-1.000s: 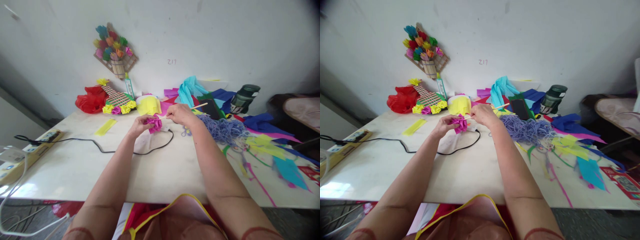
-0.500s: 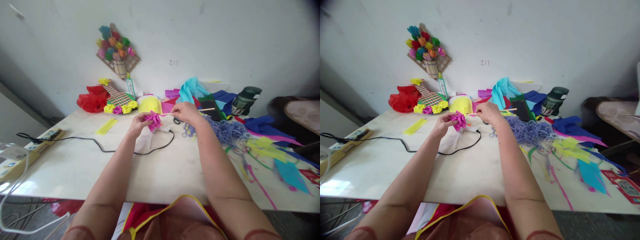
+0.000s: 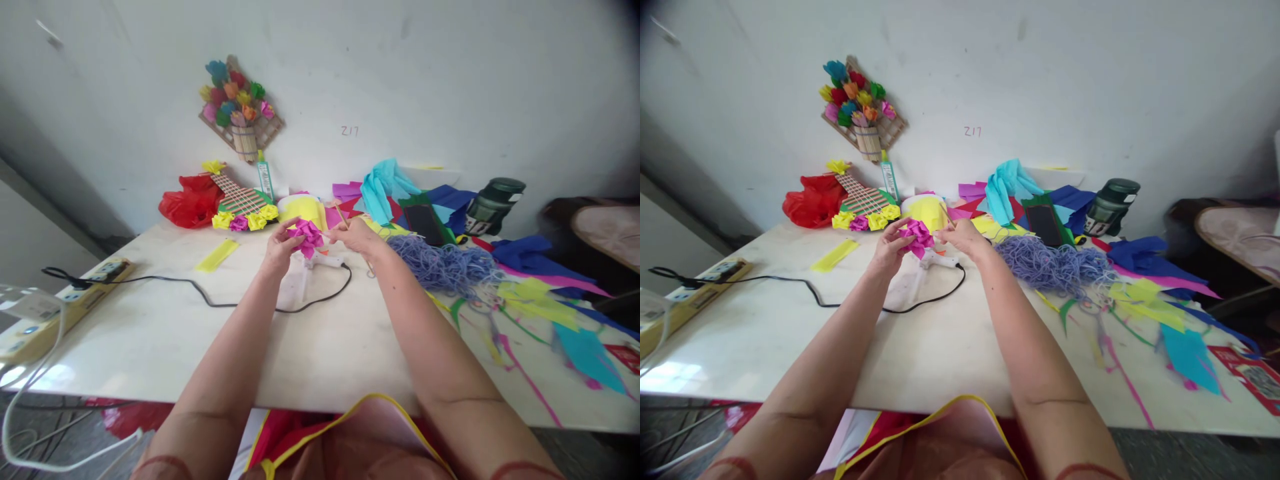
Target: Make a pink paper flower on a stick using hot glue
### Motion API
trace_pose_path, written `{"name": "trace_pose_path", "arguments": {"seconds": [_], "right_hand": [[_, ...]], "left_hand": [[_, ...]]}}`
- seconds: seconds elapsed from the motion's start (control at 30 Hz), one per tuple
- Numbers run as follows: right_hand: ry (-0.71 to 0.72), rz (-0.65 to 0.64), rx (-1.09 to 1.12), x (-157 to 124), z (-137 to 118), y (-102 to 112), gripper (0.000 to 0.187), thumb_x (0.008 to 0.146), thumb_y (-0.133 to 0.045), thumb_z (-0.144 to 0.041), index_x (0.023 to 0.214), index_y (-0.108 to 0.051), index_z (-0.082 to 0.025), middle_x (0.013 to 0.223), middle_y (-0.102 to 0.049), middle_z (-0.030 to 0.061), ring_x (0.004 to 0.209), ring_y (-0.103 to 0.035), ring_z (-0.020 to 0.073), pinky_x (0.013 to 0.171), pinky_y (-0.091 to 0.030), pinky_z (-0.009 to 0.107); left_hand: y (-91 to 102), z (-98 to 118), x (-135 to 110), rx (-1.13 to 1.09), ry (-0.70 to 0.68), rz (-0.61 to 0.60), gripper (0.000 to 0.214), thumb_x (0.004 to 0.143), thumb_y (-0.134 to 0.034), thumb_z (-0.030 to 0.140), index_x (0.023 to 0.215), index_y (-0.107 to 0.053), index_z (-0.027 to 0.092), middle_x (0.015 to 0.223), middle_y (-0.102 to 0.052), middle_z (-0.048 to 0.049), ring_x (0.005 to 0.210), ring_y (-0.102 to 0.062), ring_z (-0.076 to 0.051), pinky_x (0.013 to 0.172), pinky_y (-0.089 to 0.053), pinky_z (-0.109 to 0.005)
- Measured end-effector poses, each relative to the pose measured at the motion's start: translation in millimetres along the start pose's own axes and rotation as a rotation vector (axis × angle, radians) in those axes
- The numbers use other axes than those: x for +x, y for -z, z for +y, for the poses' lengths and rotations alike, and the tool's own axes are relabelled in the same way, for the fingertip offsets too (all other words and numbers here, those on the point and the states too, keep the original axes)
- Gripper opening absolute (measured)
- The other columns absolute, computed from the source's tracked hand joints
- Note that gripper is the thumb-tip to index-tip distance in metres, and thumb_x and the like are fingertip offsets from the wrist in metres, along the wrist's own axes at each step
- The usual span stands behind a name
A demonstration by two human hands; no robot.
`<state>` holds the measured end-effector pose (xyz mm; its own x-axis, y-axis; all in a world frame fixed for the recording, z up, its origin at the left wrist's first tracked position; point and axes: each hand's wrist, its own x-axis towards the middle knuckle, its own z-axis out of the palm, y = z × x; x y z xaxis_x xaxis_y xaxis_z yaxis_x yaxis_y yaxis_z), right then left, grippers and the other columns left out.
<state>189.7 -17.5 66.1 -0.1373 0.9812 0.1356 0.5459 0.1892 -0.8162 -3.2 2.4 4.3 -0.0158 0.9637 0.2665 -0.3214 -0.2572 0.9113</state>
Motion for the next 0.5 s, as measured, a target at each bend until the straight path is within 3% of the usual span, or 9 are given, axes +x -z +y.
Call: {"name": "trace_pose_path", "arguments": {"seconds": [0.13, 0.23, 0.5], "right_hand": [[-0.024, -0.052, 0.037, -3.4, -4.2, -8.0, 0.025, 0.078, -0.063, -0.04, 0.074, -0.069, -0.016, 0.053, -0.053, -0.0013, 0.05, -0.043, 0.0109, 0.057, -0.043, 0.028], [-0.055, -0.029, 0.142, 0.0, -0.5, -15.3, 0.017, 0.072, -0.065, -0.034, 0.068, -0.062, -0.017, 0.05, -0.047, -0.0045, 0.049, -0.039, 0.0093, 0.054, -0.039, 0.026], [-0.057, 0.08, 0.382, 8.3, 9.7, -20.8, 0.02, 0.061, -0.065, -0.028, 0.054, -0.049, -0.019, 0.045, -0.036, -0.0088, 0.048, -0.032, 0.0064, 0.05, -0.031, 0.023]], "left_hand": [[-1.1, -4.2, 0.4, 0.0, -0.015, -0.033, 0.079, 0.056, -0.083, 0.032, 0.131, -0.057, 0.025, 0.071, -0.066, 0.0053, 0.062, -0.063, -0.012, 0.068, -0.049, -0.027], [-3.9, -6.5, 0.0, -0.034, -0.01, -0.038, 0.087, 0.057, -0.083, 0.032, 0.137, -0.049, 0.025, 0.071, -0.066, 0.0059, 0.063, -0.063, -0.012, 0.07, -0.049, -0.028], [-15.0, -2.6, -6.4, -0.138, 0.063, -0.013, 0.089, 0.052, -0.084, 0.022, 0.134, -0.05, 0.024, 0.078, -0.068, 0.0021, 0.069, -0.064, -0.014, 0.072, -0.05, -0.029]]}}
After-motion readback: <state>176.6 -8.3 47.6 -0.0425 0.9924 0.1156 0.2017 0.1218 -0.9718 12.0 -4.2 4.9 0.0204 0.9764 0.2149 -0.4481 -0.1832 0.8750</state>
